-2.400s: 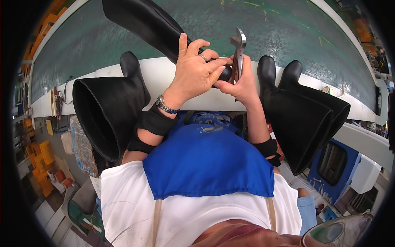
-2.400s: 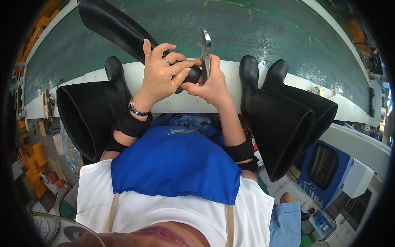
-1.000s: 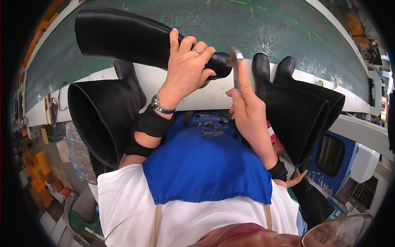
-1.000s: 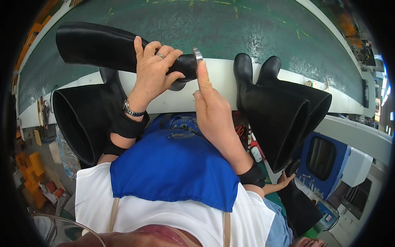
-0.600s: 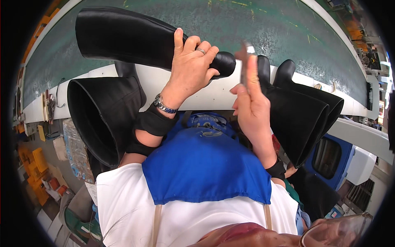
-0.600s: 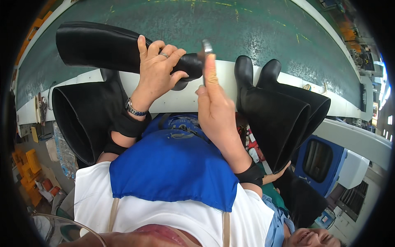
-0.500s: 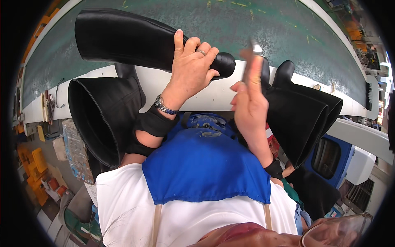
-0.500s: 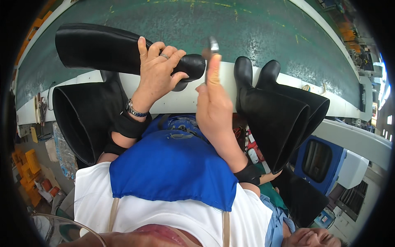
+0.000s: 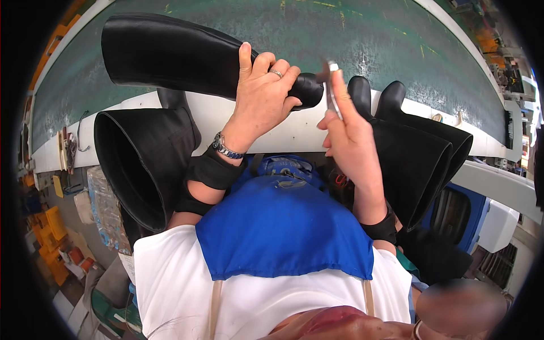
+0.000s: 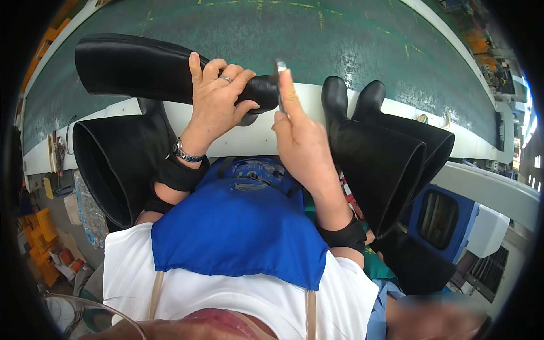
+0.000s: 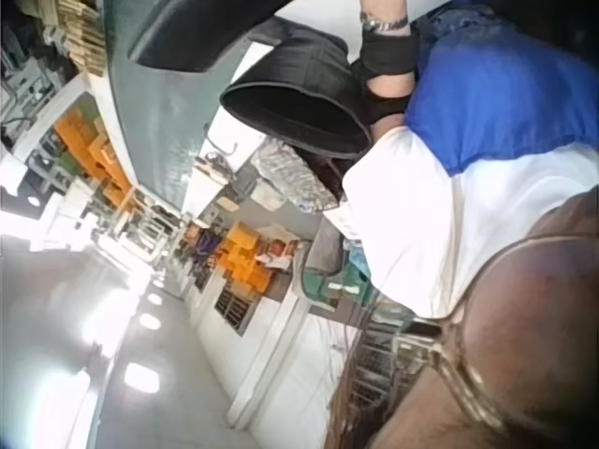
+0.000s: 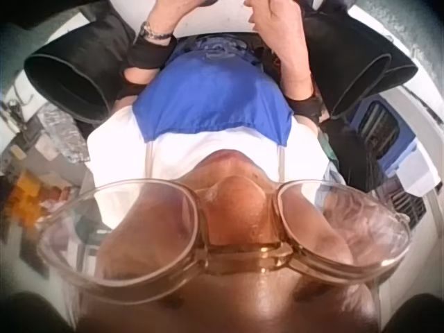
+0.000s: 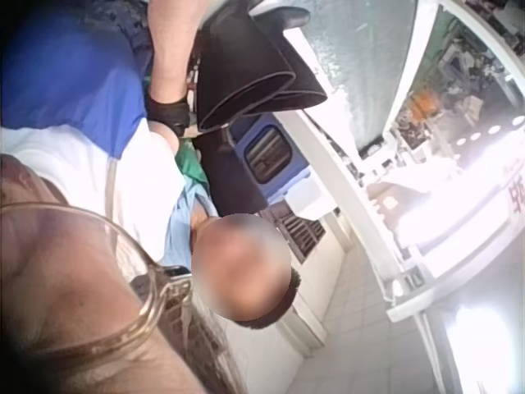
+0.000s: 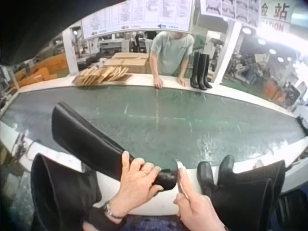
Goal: Inspecting, trimming, and cleaning rubber boots on a production line to prepare them for final packaging.
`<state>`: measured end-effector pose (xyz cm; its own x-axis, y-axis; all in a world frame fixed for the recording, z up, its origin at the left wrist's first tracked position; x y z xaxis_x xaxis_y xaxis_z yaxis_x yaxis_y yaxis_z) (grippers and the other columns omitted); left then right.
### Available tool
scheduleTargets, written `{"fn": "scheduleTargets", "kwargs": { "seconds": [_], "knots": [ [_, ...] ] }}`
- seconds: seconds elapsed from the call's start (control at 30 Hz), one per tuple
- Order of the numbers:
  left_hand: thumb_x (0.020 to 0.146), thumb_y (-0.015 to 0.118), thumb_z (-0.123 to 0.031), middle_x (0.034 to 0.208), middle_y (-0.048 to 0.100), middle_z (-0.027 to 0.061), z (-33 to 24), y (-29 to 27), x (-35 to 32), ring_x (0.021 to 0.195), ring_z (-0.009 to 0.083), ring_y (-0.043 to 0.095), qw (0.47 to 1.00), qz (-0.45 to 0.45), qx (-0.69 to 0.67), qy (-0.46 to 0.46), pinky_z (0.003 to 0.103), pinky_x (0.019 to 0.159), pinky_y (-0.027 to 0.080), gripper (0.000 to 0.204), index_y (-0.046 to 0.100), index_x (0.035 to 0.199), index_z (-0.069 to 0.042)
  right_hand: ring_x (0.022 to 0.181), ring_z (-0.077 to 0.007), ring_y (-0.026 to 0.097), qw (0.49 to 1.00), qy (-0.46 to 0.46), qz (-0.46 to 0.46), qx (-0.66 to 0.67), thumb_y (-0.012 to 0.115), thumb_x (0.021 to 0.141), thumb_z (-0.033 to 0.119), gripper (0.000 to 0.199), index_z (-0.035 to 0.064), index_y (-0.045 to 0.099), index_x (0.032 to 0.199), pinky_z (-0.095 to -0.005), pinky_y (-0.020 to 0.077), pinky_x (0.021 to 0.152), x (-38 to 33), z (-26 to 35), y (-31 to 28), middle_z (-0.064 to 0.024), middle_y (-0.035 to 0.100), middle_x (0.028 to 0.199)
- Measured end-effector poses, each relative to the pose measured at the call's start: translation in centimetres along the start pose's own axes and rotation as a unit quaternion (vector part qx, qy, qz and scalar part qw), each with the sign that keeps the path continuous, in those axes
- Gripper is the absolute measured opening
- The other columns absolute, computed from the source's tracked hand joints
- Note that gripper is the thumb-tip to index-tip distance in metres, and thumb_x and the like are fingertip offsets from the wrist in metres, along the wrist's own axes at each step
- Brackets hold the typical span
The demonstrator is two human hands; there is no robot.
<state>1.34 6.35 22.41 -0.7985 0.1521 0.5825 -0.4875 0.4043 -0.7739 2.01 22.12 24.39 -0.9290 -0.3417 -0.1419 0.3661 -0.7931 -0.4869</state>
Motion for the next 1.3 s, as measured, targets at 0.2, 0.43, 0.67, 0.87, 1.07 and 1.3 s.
{"fn": "scheduleTargets", "kwargs": {
  "seconds": [0.2, 0.43, 0.67, 0.87, 1.07, 1.3],
  "knots": [
    [0.053, 0.083, -0.025, 0.090, 0.058, -0.0003, -0.3, 0.2, 0.0, 0.099, 0.0228, 0.049, 1.000, 0.006, 0.004, 0.001, 0.055, 0.110, 0.012, 0.051, 0.065, 0.098, -0.010, 0.053, -0.0046, 0.046, 0.999, 0.031, 0.020, -0.035, 0.040, 0.091, 0.005, 0.061, 0.0254, 0.030, 0.148, -0.0211, 0.0450, 0.050, 0.6, -0.9, 0.2, -0.0014, 0.057, 0.075],
    [0.053, 0.083, -0.025, 0.090, 0.058, -0.0002, -0.4, 0.1, -0.4, 0.099, 0.0230, 0.049, 1.000, 0.010, 0.002, 0.004, 0.055, 0.110, 0.012, 0.052, 0.064, 0.099, -0.010, 0.053, -0.0051, 0.048, 0.997, -0.006, -0.041, 0.060, 0.037, 0.089, 0.002, 0.064, 0.0237, 0.027, 0.149, -0.0208, 0.0446, 0.049, -0.1, 1.5, -1.7, -0.0014, 0.056, 0.073],
    [0.053, 0.083, -0.024, 0.090, 0.057, -0.0004, -0.5, -0.2, -0.6, 0.099, 0.0231, 0.049, 1.000, 0.014, -0.004, 0.001, 0.056, 0.110, 0.013, 0.051, 0.064, 0.099, -0.011, 0.051, -0.0049, 0.048, 0.998, 0.052, 0.027, 0.034, 0.039, 0.090, 0.004, 0.063, 0.0248, 0.029, 0.148, -0.0208, 0.0443, 0.048, 0.5, 1.0, -1.8, -0.0001, 0.056, 0.071],
    [0.052, 0.083, -0.024, 0.089, 0.057, -0.0011, -0.5, -0.1, -0.6, 0.098, 0.0225, 0.049, 1.000, 0.014, -0.010, 0.004, 0.056, 0.109, 0.013, 0.051, 0.065, 0.099, -0.011, 0.051, -0.0059, 0.048, 0.998, 0.029, 0.059, -0.023, 0.038, 0.088, 0.002, 0.066, 0.0253, 0.028, 0.149, -0.0215, 0.0448, 0.048, 0.8, -0.6, -0.3, -0.0002, 0.055, 0.070],
    [0.054, 0.082, -0.024, 0.089, 0.057, -0.0011, -0.7, -0.5, -0.5, 0.099, 0.0231, 0.049, 1.000, 0.014, 0.002, 0.005, 0.056, 0.109, 0.014, 0.049, 0.065, 0.098, -0.011, 0.052, -0.0047, 0.049, 0.993, 0.020, -0.026, 0.117, 0.039, 0.089, 0.001, 0.065, 0.0219, 0.028, 0.149, -0.0201, 0.0440, 0.047, -0.4, 2.1, -2.4, -0.0012, 0.057, 0.071],
    [0.053, 0.082, -0.026, 0.094, 0.061, -0.0032, -0.7, -0.2, -0.6, 0.101, 0.0230, 0.049, 0.999, 0.039, 0.002, -0.008, 0.055, 0.109, 0.011, 0.051, 0.067, 0.100, -0.015, 0.051, -0.0043, 0.048, 0.998, 0.012, 0.054, 0.012, 0.038, 0.089, 0.001, 0.064, 0.0217, 0.029, 0.149, -0.0195, 0.0439, 0.048, -0.2, -0.2, -1.2, -0.0006, 0.056, 0.070]
  ]
}}
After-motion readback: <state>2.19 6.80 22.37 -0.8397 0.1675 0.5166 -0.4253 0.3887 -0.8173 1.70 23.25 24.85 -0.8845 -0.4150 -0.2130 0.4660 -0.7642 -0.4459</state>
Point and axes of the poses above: each hand's wrist, its own x-axis towards the middle knuckle, its own y-axis out of the palm, z = x × y, the point moved 5 cm from there along x, towards the middle knuckle
